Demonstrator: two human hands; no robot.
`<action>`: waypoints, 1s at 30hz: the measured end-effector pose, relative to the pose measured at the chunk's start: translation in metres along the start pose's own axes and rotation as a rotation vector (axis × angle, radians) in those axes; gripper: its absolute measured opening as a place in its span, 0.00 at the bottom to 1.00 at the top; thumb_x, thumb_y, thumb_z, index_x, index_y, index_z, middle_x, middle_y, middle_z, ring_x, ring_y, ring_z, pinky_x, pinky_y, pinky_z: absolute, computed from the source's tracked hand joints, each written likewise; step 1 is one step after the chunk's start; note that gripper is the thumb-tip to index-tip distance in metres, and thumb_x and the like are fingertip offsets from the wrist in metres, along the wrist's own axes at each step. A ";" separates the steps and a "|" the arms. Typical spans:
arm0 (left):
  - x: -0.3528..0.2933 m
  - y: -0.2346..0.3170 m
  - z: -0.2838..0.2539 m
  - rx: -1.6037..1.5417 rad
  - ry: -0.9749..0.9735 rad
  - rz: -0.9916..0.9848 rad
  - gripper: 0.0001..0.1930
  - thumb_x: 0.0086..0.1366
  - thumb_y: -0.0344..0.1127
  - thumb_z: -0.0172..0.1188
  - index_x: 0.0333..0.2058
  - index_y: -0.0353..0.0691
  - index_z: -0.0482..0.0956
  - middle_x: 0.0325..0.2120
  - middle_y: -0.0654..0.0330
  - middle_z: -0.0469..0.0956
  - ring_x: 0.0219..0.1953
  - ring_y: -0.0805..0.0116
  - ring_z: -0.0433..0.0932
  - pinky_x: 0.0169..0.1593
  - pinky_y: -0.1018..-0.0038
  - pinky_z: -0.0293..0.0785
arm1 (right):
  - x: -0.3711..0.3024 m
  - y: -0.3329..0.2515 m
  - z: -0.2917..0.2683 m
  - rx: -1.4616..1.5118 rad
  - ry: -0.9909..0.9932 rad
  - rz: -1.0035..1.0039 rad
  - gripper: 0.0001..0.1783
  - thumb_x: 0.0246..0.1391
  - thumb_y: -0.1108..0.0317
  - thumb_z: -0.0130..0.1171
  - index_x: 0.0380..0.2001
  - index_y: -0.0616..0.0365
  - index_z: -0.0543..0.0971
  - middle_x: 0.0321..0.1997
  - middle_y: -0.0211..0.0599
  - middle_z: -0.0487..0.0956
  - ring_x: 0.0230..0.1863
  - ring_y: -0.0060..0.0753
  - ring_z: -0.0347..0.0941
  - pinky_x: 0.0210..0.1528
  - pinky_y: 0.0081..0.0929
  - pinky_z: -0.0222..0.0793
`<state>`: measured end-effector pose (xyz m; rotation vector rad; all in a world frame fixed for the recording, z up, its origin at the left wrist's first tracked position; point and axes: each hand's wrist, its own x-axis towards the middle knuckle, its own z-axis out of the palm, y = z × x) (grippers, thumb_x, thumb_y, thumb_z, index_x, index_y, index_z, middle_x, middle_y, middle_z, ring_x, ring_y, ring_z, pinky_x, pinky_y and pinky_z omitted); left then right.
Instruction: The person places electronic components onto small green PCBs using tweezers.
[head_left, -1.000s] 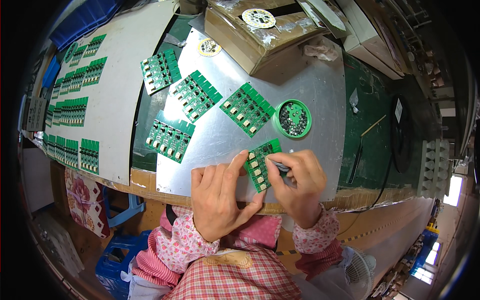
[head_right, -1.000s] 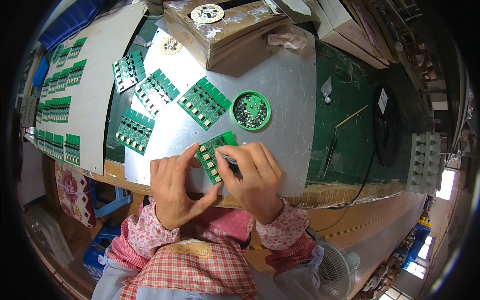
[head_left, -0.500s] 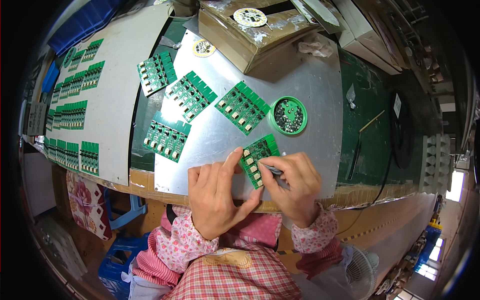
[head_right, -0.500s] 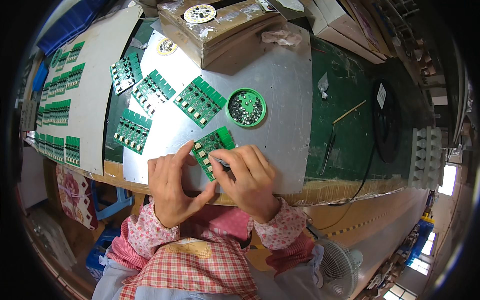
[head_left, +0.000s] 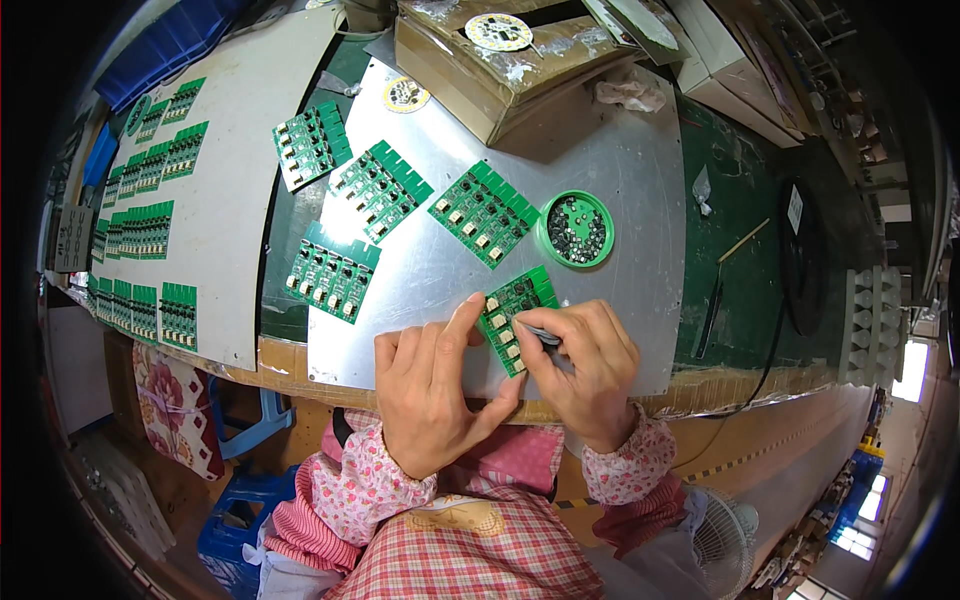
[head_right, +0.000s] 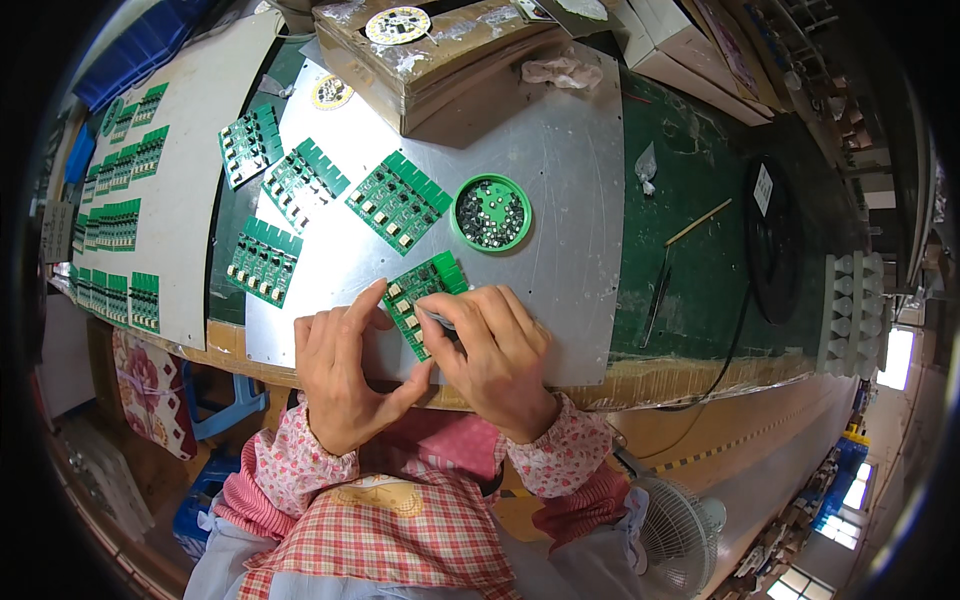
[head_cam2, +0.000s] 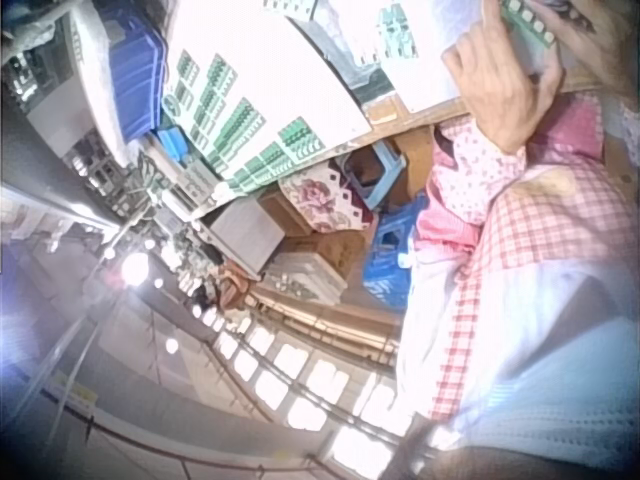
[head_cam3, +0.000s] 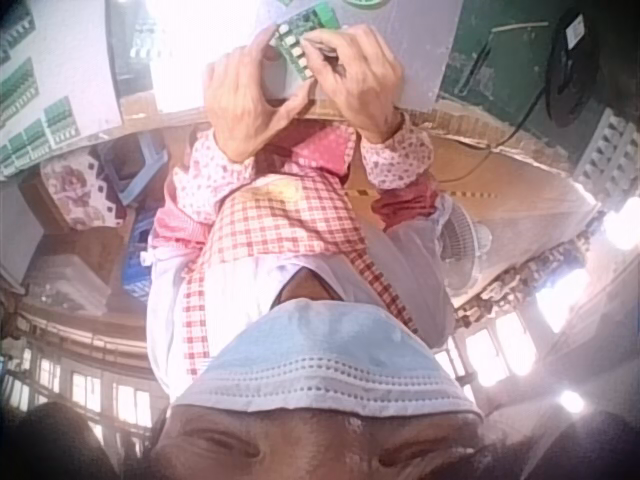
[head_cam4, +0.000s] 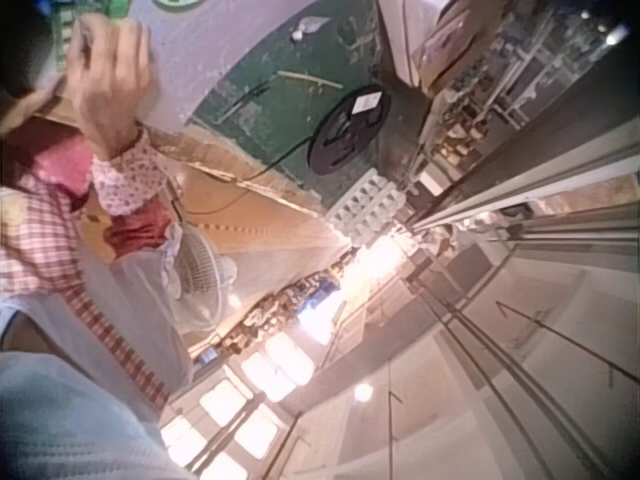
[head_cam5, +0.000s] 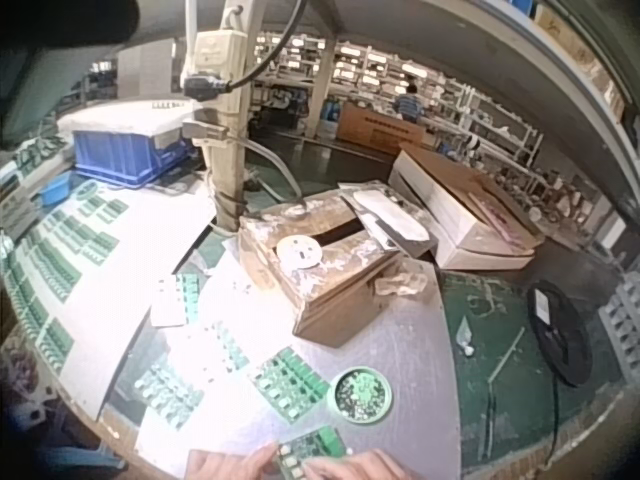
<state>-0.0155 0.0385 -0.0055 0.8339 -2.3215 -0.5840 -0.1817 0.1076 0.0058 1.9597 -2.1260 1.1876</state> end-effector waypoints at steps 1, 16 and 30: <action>0.000 0.000 0.000 -0.001 -0.001 -0.011 0.42 0.47 0.40 0.77 0.62 0.35 0.72 0.34 0.61 0.77 0.35 0.64 0.76 0.45 0.65 0.64 | 0.000 0.000 0.000 -0.001 0.001 -0.004 0.14 0.47 0.75 0.74 0.39 0.56 0.83 0.32 0.31 0.77 0.30 0.33 0.76 0.29 0.30 0.72; 0.000 0.000 -0.001 0.004 -0.004 0.007 0.41 0.52 0.43 0.74 0.63 0.32 0.72 0.35 0.62 0.79 0.33 0.65 0.74 0.43 0.66 0.63 | -0.005 0.000 -0.003 -0.006 0.014 0.037 0.13 0.47 0.75 0.74 0.38 0.55 0.83 0.31 0.31 0.77 0.30 0.34 0.76 0.30 0.30 0.72; 0.001 0.000 -0.001 -0.008 0.008 0.010 0.41 0.52 0.42 0.75 0.63 0.32 0.71 0.34 0.62 0.78 0.33 0.65 0.74 0.42 0.66 0.63 | -0.002 -0.002 -0.001 -0.057 0.012 0.039 0.13 0.47 0.74 0.74 0.38 0.54 0.83 0.32 0.31 0.78 0.31 0.35 0.77 0.30 0.31 0.74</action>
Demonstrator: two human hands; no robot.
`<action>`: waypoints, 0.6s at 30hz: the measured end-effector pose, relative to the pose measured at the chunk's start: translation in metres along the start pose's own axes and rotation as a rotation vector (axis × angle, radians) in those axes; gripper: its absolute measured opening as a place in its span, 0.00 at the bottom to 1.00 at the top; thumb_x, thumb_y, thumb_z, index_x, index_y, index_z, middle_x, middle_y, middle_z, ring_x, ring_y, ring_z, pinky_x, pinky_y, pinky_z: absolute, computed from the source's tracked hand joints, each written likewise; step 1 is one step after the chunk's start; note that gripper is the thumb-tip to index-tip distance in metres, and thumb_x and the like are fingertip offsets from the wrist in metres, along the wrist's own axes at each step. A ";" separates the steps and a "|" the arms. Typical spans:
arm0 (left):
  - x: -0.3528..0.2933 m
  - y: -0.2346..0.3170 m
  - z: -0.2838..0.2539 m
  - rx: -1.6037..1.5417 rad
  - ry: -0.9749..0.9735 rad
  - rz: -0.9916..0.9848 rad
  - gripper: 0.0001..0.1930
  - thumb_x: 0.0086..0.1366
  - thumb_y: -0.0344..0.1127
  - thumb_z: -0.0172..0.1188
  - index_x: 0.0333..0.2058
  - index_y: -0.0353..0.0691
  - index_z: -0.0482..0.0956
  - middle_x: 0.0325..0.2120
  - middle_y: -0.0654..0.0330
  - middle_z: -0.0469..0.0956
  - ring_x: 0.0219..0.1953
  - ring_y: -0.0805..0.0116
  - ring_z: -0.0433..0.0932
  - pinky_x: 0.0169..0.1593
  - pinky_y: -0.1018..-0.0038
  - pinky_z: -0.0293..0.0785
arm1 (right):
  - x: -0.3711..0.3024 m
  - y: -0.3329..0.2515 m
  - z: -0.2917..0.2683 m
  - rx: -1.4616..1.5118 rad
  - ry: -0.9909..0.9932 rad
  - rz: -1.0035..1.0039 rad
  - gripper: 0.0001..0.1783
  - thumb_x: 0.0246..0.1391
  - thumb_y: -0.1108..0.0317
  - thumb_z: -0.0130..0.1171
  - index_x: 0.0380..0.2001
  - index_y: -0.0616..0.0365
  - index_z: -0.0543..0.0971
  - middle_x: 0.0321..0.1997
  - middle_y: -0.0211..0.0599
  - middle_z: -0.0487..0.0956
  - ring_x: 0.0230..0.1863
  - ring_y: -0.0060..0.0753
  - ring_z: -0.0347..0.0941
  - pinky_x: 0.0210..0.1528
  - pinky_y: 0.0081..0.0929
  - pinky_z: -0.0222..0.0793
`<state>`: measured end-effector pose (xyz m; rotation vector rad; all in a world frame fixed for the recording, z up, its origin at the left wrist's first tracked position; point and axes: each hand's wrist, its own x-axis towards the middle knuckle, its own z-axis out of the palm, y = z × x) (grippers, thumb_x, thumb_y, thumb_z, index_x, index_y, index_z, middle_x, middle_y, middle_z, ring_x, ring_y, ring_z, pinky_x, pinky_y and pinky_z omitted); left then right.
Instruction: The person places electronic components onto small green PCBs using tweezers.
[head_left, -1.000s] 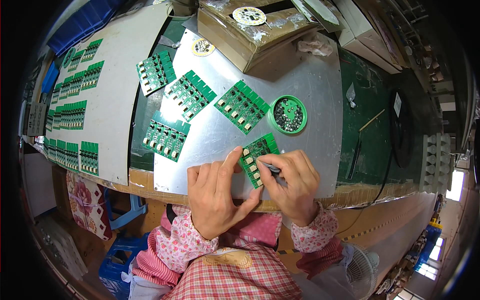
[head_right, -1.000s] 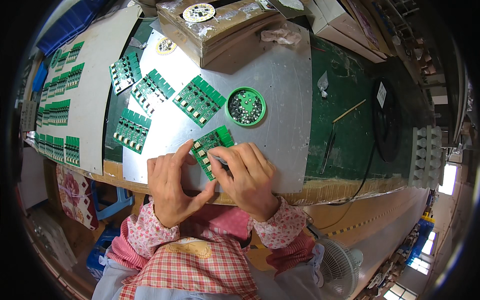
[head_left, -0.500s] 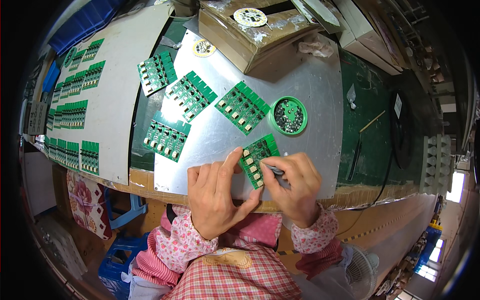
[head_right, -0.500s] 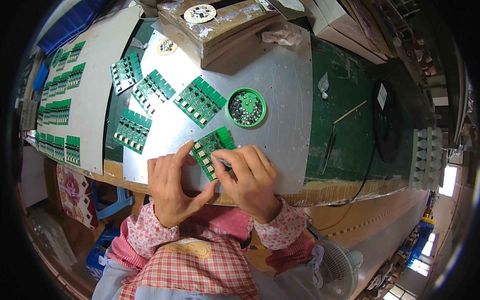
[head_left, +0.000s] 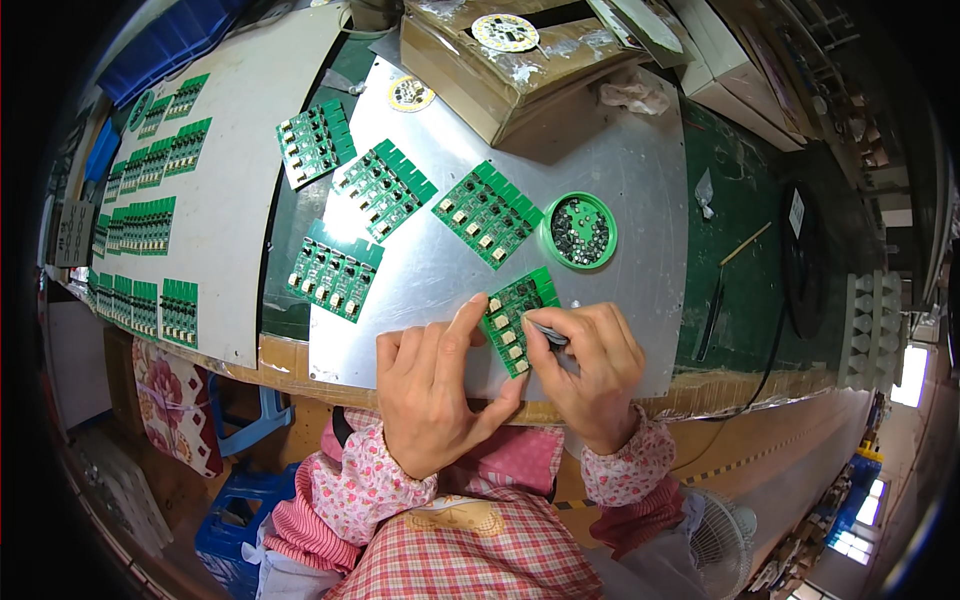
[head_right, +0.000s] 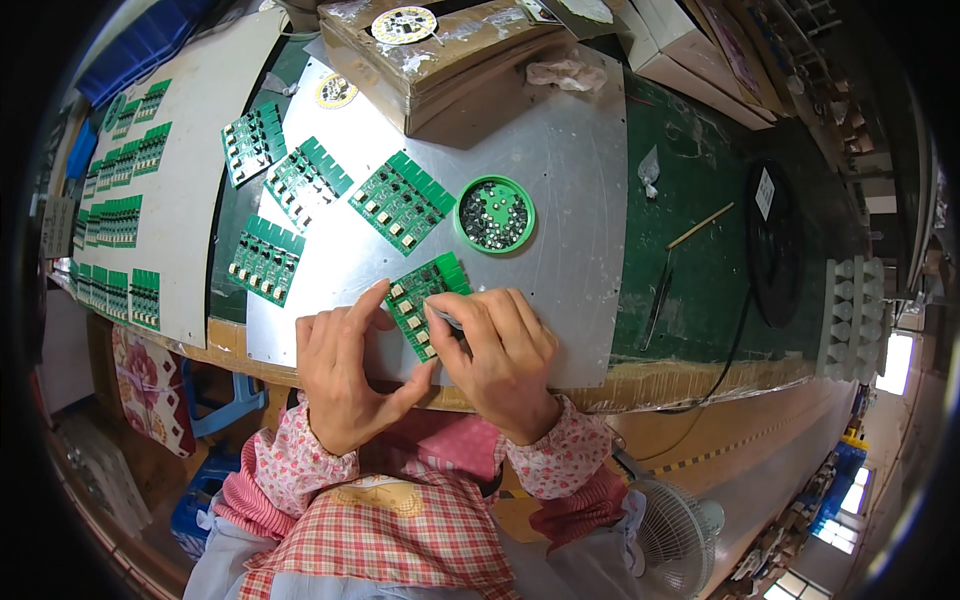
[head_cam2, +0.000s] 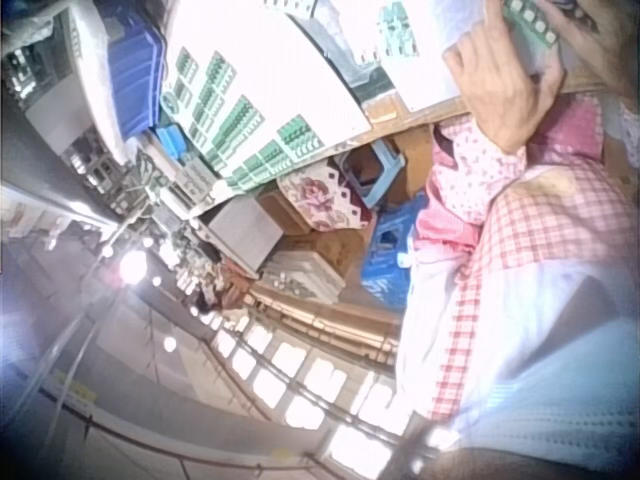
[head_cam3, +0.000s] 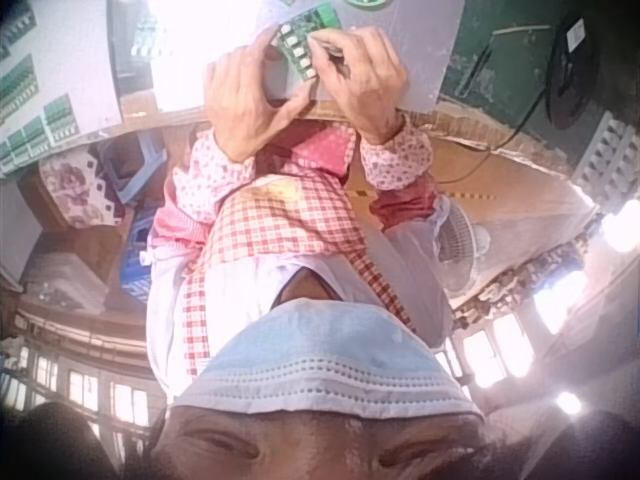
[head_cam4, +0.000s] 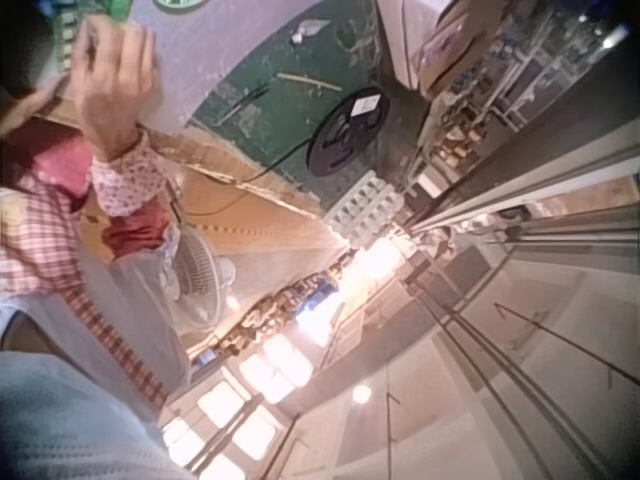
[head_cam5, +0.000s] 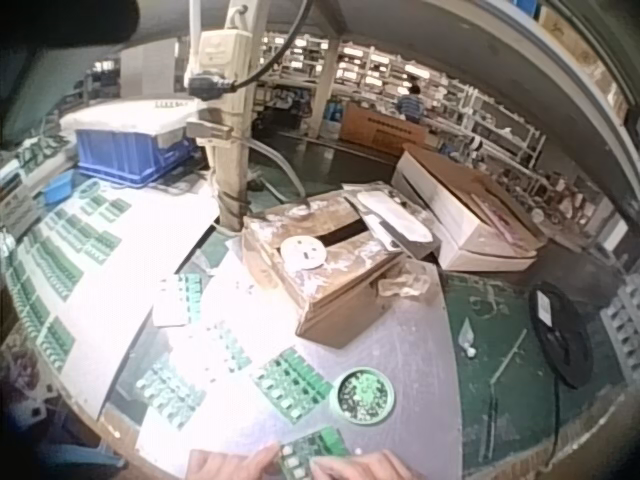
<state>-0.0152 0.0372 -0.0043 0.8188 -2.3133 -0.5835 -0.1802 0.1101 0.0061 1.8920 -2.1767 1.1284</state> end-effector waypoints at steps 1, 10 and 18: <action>0.000 0.000 0.000 -0.002 0.005 0.004 0.41 0.52 0.43 0.74 0.63 0.32 0.71 0.34 0.62 0.78 0.33 0.65 0.74 0.42 0.66 0.63 | 0.000 0.000 0.000 -0.002 0.003 -0.007 0.13 0.48 0.74 0.74 0.38 0.55 0.83 0.32 0.31 0.78 0.31 0.35 0.77 0.30 0.31 0.74; 0.000 0.000 0.000 0.001 -0.001 -0.001 0.41 0.52 0.43 0.74 0.63 0.32 0.71 0.34 0.62 0.78 0.33 0.64 0.73 0.42 0.66 0.62 | 0.001 0.001 0.001 -0.016 0.012 -0.039 0.13 0.48 0.74 0.74 0.38 0.54 0.83 0.32 0.31 0.78 0.30 0.34 0.77 0.30 0.30 0.73; 0.000 0.000 0.000 0.006 -0.010 -0.001 0.41 0.52 0.43 0.74 0.63 0.32 0.71 0.34 0.61 0.78 0.34 0.64 0.73 0.42 0.66 0.63 | -0.001 0.003 0.000 -0.031 0.013 -0.051 0.14 0.47 0.74 0.74 0.38 0.54 0.83 0.31 0.30 0.77 0.29 0.33 0.76 0.28 0.30 0.72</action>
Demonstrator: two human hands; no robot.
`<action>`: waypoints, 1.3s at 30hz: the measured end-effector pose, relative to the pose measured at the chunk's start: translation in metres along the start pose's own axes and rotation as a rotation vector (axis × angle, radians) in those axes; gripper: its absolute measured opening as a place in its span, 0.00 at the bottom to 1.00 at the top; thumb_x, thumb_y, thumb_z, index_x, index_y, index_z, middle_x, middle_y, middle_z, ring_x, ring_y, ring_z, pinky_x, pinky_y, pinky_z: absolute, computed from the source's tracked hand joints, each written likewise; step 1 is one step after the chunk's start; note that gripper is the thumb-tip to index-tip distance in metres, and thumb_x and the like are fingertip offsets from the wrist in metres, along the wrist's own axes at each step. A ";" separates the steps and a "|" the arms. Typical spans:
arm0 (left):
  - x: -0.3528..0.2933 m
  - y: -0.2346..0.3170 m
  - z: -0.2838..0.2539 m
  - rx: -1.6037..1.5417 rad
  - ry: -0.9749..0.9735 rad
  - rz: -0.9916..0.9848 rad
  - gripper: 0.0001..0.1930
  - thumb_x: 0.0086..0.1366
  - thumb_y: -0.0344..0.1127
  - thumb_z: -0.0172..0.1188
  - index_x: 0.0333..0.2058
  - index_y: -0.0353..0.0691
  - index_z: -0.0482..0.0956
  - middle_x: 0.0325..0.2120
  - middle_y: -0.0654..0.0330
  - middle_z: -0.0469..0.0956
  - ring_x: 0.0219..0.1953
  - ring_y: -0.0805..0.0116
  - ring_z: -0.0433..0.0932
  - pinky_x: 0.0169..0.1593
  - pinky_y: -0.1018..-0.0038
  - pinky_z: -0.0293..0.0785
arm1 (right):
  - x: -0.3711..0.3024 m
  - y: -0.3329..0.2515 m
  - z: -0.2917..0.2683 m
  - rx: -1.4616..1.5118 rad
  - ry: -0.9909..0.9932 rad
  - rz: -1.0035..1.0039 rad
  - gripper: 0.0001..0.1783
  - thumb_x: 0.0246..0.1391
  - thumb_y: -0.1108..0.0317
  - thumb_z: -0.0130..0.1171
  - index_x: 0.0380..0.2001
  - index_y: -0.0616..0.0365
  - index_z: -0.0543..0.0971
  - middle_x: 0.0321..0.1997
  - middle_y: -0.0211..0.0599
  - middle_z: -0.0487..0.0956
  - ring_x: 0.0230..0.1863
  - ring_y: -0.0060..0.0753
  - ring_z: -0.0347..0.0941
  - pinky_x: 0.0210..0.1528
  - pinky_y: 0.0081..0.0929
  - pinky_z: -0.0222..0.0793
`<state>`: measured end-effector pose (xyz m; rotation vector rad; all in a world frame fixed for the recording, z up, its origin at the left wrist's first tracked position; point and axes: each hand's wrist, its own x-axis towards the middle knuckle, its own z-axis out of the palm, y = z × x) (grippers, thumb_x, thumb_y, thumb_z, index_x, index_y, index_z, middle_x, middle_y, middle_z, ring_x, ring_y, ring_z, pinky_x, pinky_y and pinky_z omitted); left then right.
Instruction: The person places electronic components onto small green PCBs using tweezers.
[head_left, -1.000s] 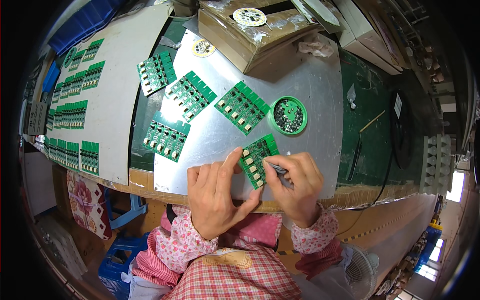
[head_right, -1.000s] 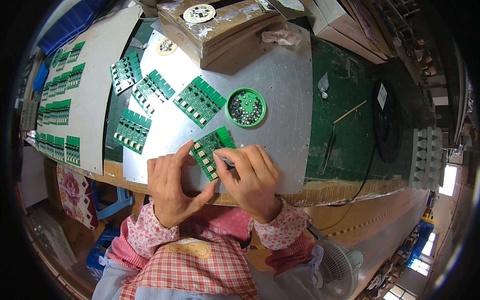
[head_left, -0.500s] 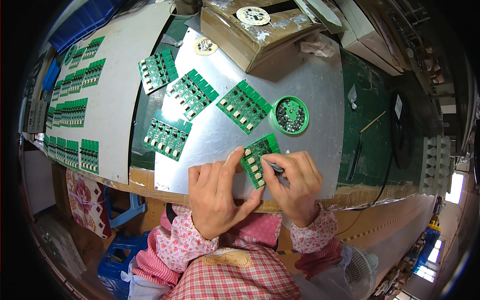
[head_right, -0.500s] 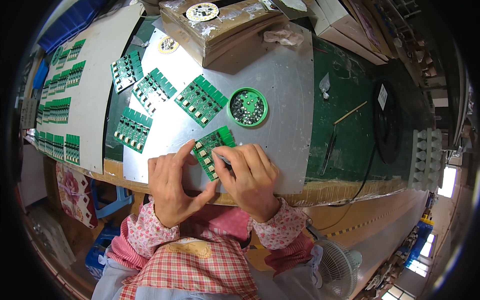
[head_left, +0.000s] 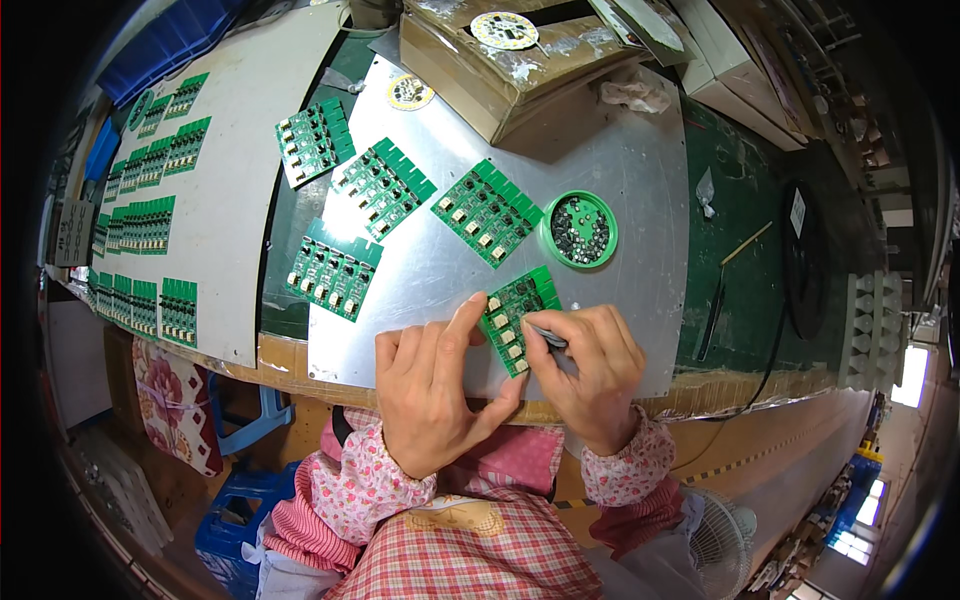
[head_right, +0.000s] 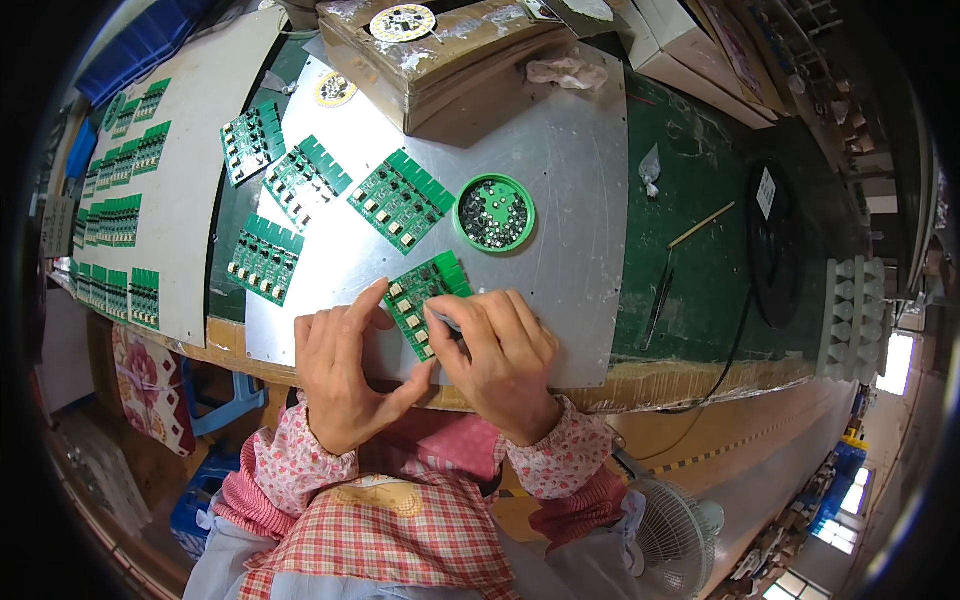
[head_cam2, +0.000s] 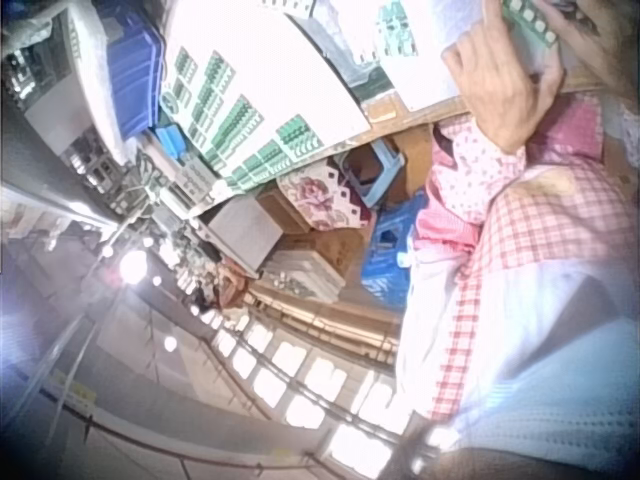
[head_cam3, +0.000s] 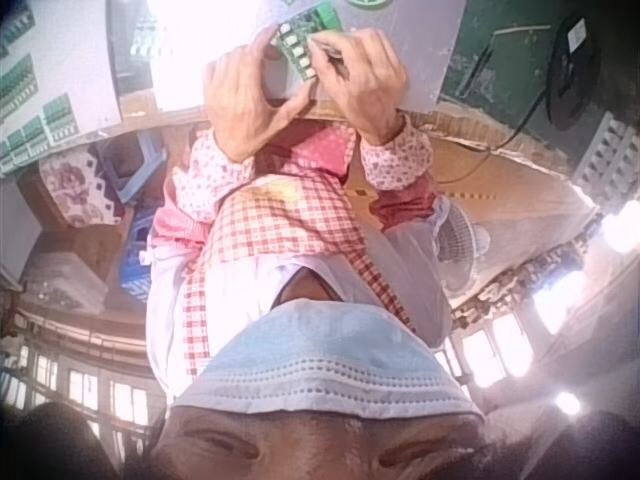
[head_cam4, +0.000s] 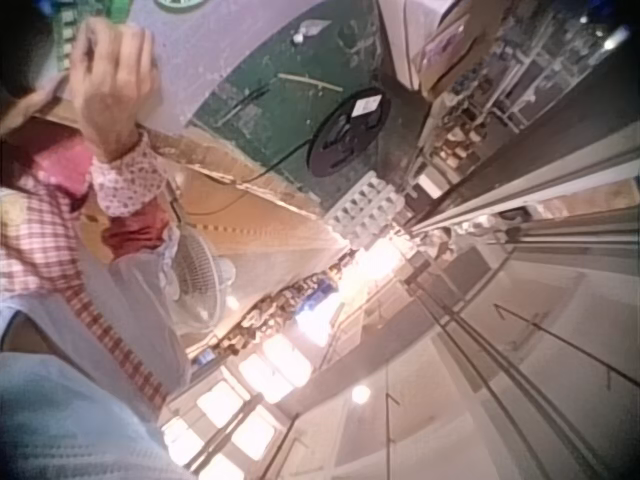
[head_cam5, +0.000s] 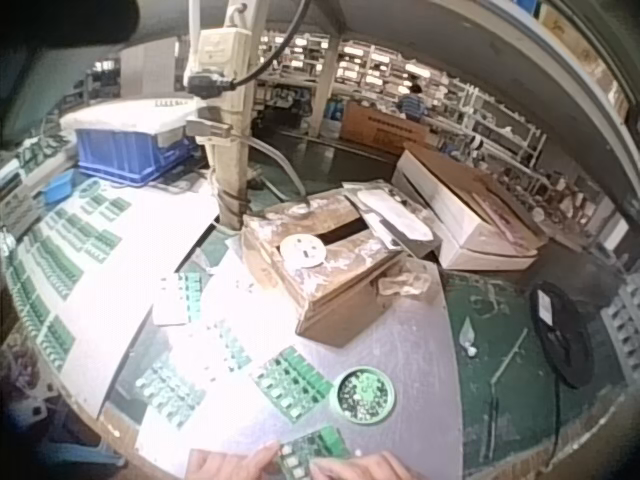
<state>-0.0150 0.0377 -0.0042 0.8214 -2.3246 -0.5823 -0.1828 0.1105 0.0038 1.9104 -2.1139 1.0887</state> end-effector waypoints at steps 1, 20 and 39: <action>0.000 0.000 0.000 -0.002 0.001 0.001 0.41 0.52 0.43 0.74 0.63 0.32 0.71 0.34 0.62 0.78 0.34 0.64 0.73 0.43 0.66 0.63 | 0.000 0.000 0.000 -0.001 -0.004 0.000 0.14 0.47 0.74 0.74 0.38 0.54 0.83 0.31 0.29 0.77 0.29 0.33 0.76 0.28 0.30 0.72; 0.001 0.000 0.000 0.001 0.008 -0.003 0.40 0.52 0.42 0.75 0.62 0.32 0.72 0.34 0.62 0.79 0.33 0.65 0.74 0.43 0.66 0.63 | 0.001 0.000 -0.001 -0.009 -0.010 -0.019 0.14 0.48 0.74 0.74 0.38 0.54 0.83 0.31 0.30 0.77 0.30 0.33 0.76 0.28 0.29 0.72; 0.002 0.003 -0.001 0.045 0.015 -0.007 0.41 0.53 0.41 0.76 0.63 0.30 0.71 0.35 0.62 0.79 0.33 0.65 0.75 0.42 0.66 0.64 | -0.003 -0.006 -0.010 0.193 0.020 0.202 0.12 0.49 0.76 0.74 0.38 0.55 0.85 0.30 0.30 0.78 0.26 0.28 0.74 0.24 0.25 0.68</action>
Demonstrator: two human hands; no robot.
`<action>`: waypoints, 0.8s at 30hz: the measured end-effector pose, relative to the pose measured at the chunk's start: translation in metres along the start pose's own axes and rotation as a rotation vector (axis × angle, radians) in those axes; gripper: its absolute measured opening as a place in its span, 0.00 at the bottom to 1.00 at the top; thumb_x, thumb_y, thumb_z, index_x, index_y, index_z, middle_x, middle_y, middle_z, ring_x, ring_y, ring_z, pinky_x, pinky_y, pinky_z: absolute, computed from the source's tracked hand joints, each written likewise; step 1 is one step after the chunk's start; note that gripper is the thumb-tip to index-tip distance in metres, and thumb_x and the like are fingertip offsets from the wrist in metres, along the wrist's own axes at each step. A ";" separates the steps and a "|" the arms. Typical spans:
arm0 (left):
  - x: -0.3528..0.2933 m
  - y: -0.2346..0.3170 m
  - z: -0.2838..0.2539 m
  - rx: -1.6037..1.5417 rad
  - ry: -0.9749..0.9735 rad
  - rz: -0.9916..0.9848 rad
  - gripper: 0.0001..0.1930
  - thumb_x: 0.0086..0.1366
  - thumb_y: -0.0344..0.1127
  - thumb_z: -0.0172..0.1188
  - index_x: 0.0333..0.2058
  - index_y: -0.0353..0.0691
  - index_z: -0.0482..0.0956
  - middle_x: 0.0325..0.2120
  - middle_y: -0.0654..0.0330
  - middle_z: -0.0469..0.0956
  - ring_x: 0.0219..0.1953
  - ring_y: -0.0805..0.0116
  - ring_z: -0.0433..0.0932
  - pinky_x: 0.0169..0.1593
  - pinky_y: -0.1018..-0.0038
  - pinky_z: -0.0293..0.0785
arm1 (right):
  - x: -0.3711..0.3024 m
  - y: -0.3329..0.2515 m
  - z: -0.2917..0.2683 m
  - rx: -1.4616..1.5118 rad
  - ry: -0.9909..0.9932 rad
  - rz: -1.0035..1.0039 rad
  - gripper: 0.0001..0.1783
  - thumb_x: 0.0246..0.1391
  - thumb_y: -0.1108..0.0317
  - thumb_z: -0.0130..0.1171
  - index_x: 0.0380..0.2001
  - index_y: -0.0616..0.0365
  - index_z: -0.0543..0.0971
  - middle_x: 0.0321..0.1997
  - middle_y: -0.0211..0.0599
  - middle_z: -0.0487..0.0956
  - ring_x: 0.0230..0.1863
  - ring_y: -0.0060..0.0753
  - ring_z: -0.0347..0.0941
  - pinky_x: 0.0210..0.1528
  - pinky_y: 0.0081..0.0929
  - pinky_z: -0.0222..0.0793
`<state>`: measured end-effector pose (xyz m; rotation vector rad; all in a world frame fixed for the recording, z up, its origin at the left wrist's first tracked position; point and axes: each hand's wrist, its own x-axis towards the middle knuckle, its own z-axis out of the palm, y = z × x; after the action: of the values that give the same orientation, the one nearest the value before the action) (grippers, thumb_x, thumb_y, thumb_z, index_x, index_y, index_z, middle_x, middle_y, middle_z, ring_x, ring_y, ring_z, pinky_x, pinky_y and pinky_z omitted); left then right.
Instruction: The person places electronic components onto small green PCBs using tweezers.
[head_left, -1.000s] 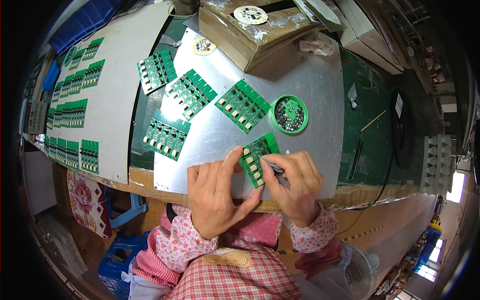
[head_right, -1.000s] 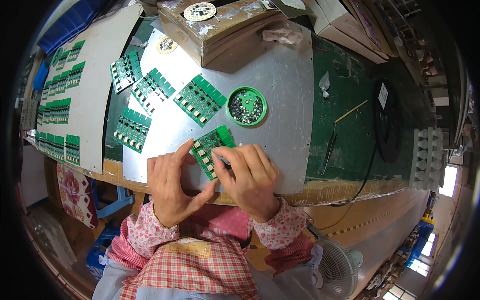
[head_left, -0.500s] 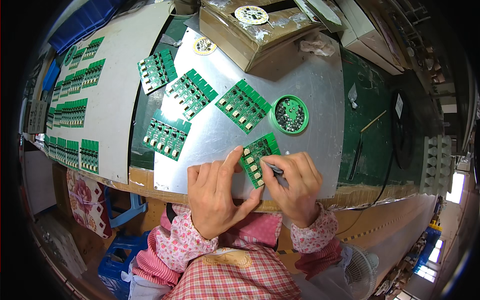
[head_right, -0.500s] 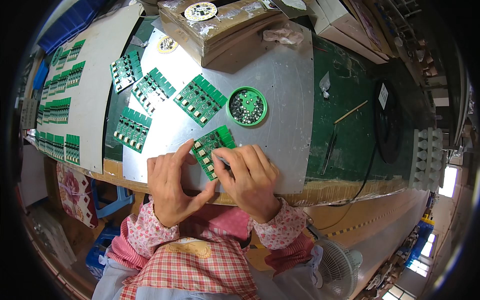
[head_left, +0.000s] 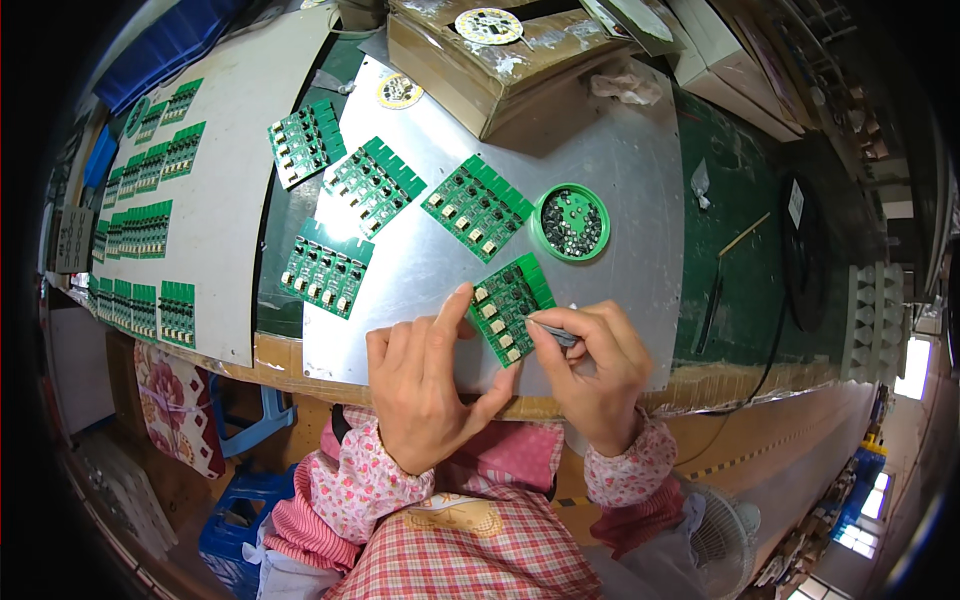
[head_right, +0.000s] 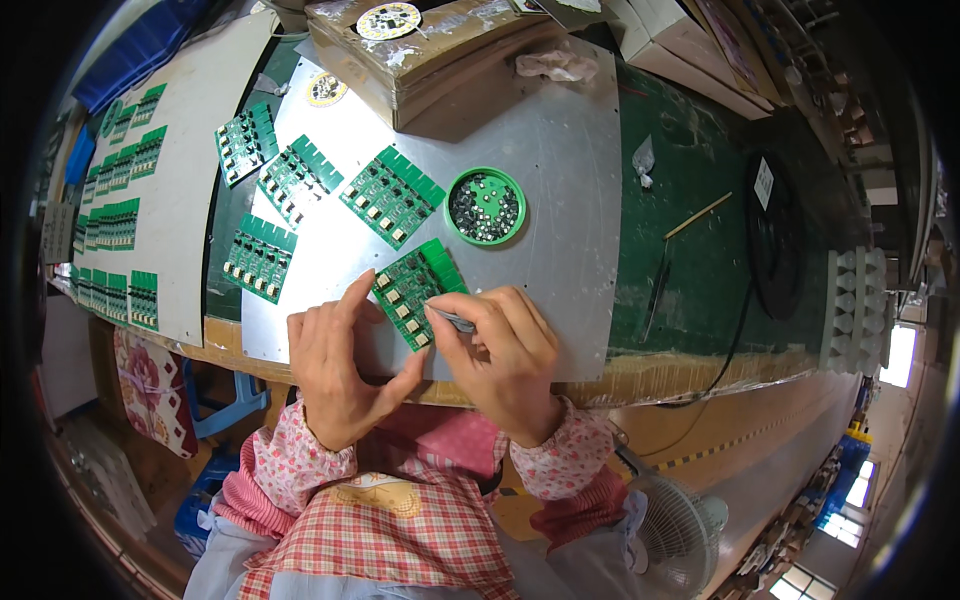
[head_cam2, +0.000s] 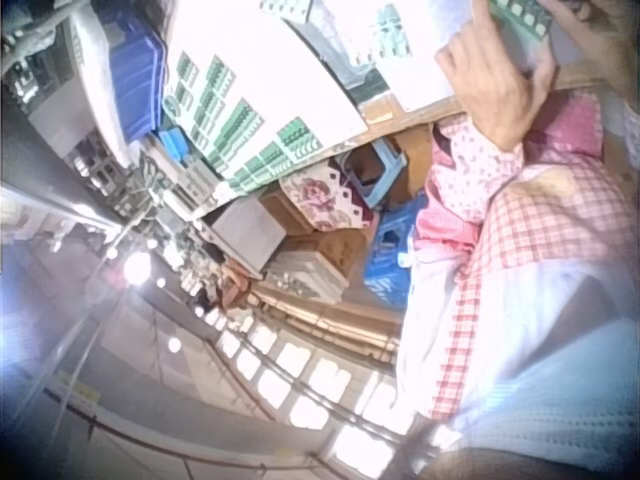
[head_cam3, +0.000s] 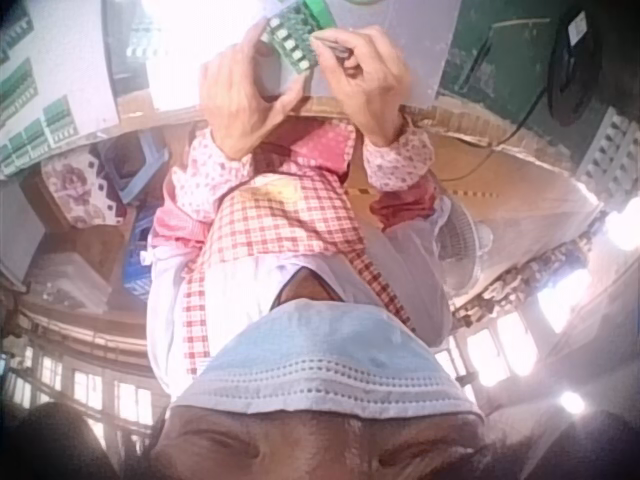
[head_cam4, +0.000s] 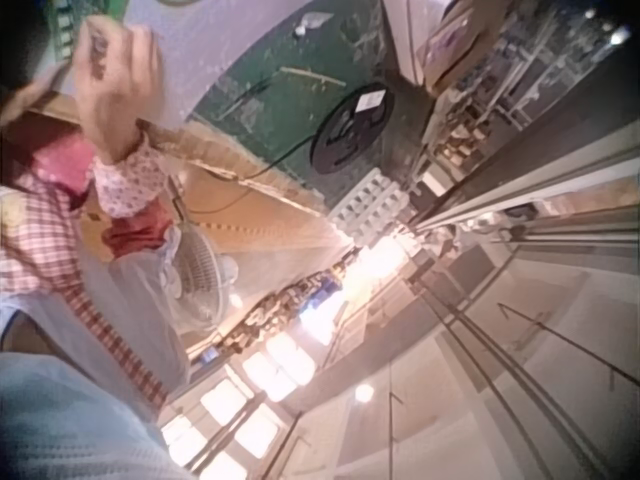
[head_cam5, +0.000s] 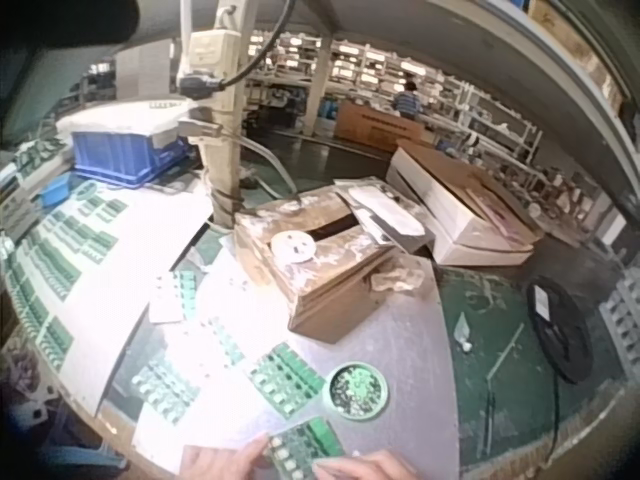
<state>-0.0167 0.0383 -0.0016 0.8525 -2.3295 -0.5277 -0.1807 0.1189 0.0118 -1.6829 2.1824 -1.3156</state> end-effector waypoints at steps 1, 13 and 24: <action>-0.001 -0.001 0.001 0.008 0.004 0.006 0.41 0.53 0.42 0.76 0.63 0.30 0.71 0.35 0.62 0.79 0.33 0.65 0.75 0.42 0.66 0.64 | 0.001 0.000 0.003 -0.012 0.000 -0.024 0.12 0.49 0.76 0.74 0.38 0.56 0.85 0.31 0.31 0.78 0.26 0.30 0.75 0.25 0.26 0.69; -0.002 -0.002 0.004 0.002 0.022 0.002 0.42 0.48 0.42 0.77 0.62 0.33 0.72 0.33 0.61 0.77 0.34 0.65 0.76 0.43 0.65 0.64 | 0.006 0.002 0.013 -0.078 -0.007 -0.119 0.13 0.49 0.77 0.73 0.38 0.57 0.83 0.31 0.33 0.78 0.30 0.36 0.76 0.31 0.31 0.73; -0.002 -0.002 0.003 -0.003 0.024 0.000 0.42 0.49 0.42 0.77 0.62 0.33 0.72 0.33 0.61 0.78 0.34 0.65 0.76 0.43 0.66 0.65 | 0.003 0.002 0.011 -0.072 -0.009 -0.108 0.13 0.48 0.77 0.73 0.38 0.58 0.83 0.31 0.33 0.78 0.29 0.36 0.75 0.30 0.31 0.72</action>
<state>-0.0164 0.0389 -0.0063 0.8530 -2.3068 -0.5177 -0.1773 0.1104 0.0052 -1.8537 2.1879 -1.2648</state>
